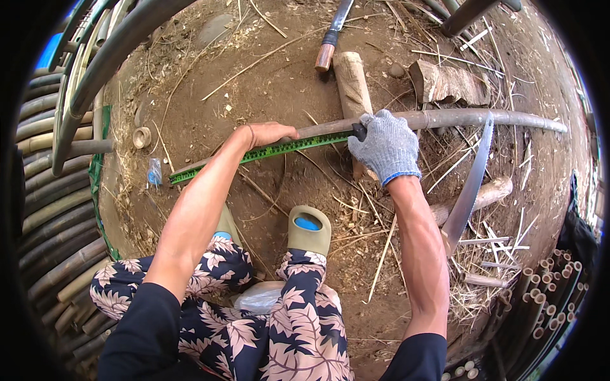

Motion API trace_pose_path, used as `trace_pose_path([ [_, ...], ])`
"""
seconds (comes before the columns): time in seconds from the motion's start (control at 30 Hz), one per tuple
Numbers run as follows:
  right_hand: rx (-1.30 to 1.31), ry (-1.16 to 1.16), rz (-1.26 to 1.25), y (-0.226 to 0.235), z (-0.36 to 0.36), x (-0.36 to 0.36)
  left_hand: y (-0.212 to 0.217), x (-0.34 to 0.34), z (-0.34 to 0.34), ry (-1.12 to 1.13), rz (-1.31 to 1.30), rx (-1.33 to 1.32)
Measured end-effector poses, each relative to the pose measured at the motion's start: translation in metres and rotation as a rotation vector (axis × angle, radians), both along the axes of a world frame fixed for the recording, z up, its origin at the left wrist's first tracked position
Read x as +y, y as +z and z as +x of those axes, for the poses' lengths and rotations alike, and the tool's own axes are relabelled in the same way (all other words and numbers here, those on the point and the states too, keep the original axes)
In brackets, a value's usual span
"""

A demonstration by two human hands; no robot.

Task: The person measures a bamboo frame using a tape measure. They then use a saw to cut a bamboo pole. Finally, they use a knife to shave down a smaller piece of bamboo while seated on the ground.

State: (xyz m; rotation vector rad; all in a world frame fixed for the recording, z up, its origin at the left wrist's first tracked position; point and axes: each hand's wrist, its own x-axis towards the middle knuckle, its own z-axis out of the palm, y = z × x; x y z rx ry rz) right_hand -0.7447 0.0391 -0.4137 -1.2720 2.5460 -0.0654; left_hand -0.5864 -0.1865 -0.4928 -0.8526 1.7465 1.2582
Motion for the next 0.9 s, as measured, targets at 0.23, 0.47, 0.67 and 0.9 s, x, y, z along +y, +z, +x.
trace_pose_path([
  [0.23,-0.011,-0.001,0.0,-0.001,-0.002,0.001,0.014,0.009,-0.006,-0.04,-0.064,-0.006],
  [0.47,-0.001,0.012,-0.005,-0.001,-0.001,0.001,0.001,0.006,-0.003,-0.057,-0.062,0.017],
  [0.67,-0.005,0.001,0.018,-0.001,-0.002,0.0,0.003,0.008,-0.005,-0.052,-0.086,-0.002],
  [0.9,-0.011,-0.003,0.011,-0.005,-0.003,0.0,0.01,0.007,-0.003,-0.034,-0.063,0.02],
])
